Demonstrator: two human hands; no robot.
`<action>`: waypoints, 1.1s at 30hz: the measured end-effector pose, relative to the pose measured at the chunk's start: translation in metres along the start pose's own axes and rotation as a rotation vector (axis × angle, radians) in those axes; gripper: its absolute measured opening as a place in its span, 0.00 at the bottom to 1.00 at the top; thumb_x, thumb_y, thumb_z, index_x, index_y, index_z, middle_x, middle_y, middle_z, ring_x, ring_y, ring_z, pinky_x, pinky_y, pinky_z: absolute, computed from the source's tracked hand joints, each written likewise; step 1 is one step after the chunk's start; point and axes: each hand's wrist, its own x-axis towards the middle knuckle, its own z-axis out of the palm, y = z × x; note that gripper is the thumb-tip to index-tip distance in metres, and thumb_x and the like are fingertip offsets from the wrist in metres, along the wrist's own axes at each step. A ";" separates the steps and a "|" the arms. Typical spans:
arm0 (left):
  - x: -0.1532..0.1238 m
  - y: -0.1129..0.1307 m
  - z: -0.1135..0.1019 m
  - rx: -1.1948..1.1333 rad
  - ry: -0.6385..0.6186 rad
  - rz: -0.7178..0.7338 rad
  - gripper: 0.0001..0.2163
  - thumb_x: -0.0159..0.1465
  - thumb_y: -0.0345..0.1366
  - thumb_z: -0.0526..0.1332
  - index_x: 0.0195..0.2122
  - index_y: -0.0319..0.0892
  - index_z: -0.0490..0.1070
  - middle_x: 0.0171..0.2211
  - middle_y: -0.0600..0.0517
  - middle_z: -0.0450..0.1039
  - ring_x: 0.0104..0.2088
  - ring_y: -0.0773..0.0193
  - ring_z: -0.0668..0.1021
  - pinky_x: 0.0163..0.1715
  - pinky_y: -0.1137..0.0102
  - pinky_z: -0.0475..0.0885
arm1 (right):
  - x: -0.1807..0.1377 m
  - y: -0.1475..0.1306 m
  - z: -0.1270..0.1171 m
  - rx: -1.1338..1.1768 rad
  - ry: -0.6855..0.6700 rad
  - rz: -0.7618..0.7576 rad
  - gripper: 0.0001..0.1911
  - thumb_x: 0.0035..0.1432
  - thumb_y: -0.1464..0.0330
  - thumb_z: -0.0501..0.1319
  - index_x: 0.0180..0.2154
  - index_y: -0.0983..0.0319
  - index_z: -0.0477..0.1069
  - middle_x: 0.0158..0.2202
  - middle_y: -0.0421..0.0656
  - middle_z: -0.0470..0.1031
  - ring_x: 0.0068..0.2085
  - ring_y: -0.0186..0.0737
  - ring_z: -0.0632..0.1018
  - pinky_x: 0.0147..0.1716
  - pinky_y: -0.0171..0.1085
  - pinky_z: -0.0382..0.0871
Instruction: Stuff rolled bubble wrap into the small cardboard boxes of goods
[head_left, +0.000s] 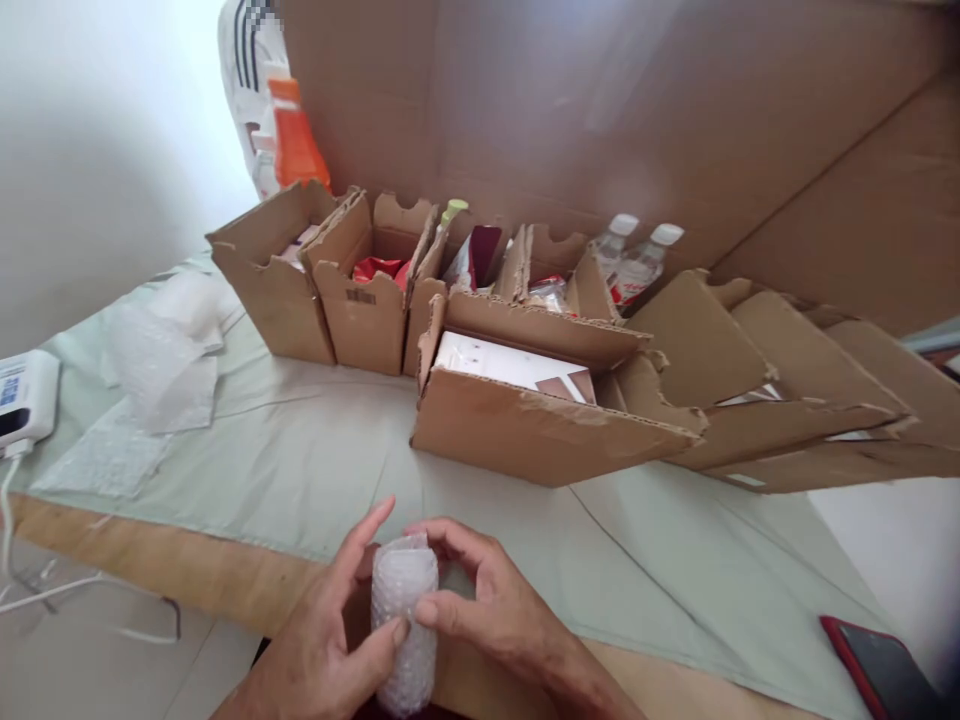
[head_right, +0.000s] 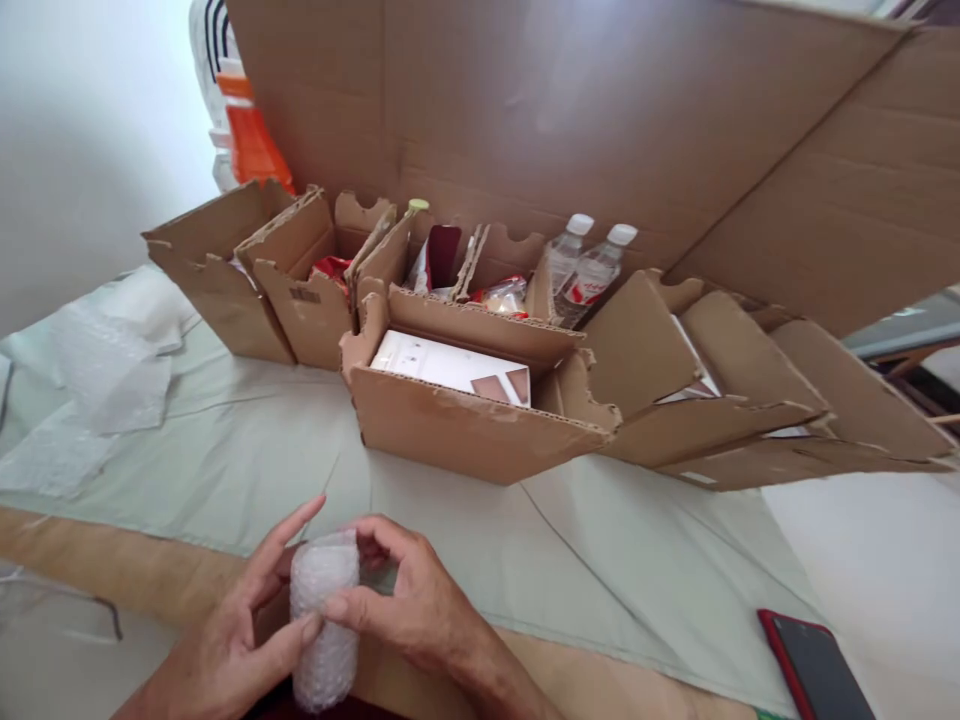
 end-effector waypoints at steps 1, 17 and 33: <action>0.003 0.001 0.005 0.053 0.014 0.030 0.37 0.65 0.39 0.63 0.74 0.53 0.48 0.55 0.45 0.78 0.53 0.53 0.82 0.53 0.62 0.78 | -0.002 -0.001 -0.002 -0.021 0.023 0.001 0.17 0.51 0.59 0.69 0.41 0.60 0.76 0.38 0.42 0.80 0.40 0.42 0.78 0.43 0.39 0.71; 0.079 0.012 0.022 -0.115 0.025 0.109 0.25 0.65 0.49 0.63 0.60 0.42 0.68 0.41 0.44 0.79 0.42 0.54 0.82 0.46 0.60 0.78 | -0.076 -0.110 -0.140 -0.291 0.807 -0.392 0.12 0.58 0.59 0.66 0.45 0.46 0.74 0.36 0.42 0.80 0.34 0.47 0.82 0.30 0.44 0.78; 0.081 0.002 0.027 -0.019 0.082 0.096 0.19 0.61 0.47 0.64 0.46 0.40 0.78 0.38 0.44 0.82 0.40 0.56 0.83 0.43 0.62 0.78 | -0.030 -0.157 -0.159 -1.060 1.054 -0.203 0.08 0.56 0.61 0.66 0.35 0.56 0.71 0.33 0.44 0.79 0.31 0.44 0.77 0.34 0.44 0.69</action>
